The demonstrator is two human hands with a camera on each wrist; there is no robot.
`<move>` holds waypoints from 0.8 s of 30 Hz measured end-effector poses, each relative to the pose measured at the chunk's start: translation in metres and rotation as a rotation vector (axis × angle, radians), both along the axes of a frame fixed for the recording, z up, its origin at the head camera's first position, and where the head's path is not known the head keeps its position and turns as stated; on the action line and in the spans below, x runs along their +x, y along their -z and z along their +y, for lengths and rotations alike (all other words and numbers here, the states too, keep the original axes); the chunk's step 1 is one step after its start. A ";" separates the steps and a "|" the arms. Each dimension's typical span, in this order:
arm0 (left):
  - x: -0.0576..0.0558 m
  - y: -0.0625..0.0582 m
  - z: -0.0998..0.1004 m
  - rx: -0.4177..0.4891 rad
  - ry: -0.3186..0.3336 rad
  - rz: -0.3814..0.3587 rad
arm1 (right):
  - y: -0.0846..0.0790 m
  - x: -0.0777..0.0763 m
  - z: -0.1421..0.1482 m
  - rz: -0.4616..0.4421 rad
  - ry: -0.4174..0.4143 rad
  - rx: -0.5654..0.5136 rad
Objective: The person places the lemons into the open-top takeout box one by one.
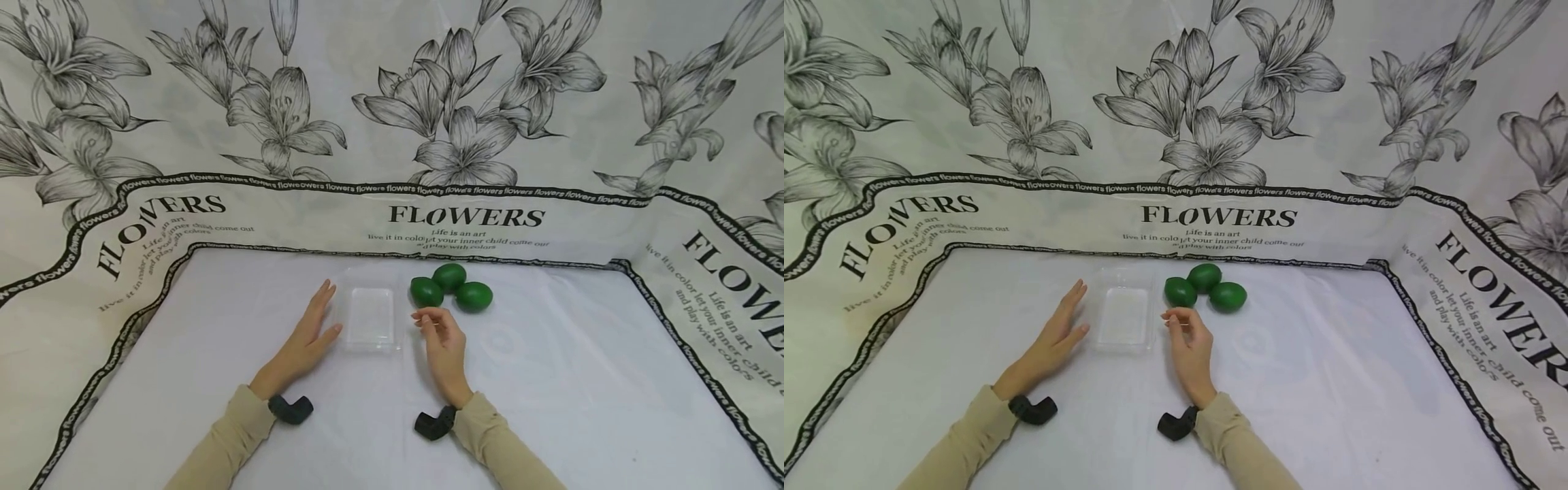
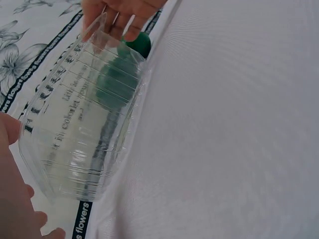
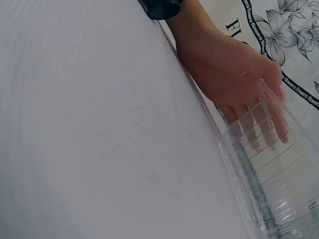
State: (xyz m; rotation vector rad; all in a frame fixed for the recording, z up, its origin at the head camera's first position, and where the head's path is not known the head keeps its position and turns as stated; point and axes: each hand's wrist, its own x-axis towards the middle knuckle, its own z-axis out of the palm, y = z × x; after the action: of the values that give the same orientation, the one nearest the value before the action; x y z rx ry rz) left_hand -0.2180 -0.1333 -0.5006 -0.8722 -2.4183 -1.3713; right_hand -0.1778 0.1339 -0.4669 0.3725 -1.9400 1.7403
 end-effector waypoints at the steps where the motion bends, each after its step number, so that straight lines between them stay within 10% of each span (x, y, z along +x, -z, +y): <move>1: 0.000 0.000 -0.001 -0.018 -0.005 0.020 | -0.003 0.002 0.000 0.028 0.029 0.007; 12: -0.004 -0.003 -0.002 -0.193 0.006 0.186 | -0.018 -0.010 0.018 0.340 0.345 0.051; 24: -0.002 -0.002 -0.004 -0.223 0.016 0.201 | 0.013 -0.042 0.078 0.027 0.520 0.113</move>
State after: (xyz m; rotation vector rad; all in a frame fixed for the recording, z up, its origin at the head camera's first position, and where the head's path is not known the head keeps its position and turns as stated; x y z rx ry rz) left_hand -0.2200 -0.1374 -0.4982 -1.0296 -2.4407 -0.9769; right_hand -0.2197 0.2121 -0.4796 -0.0720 -1.9038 1.2870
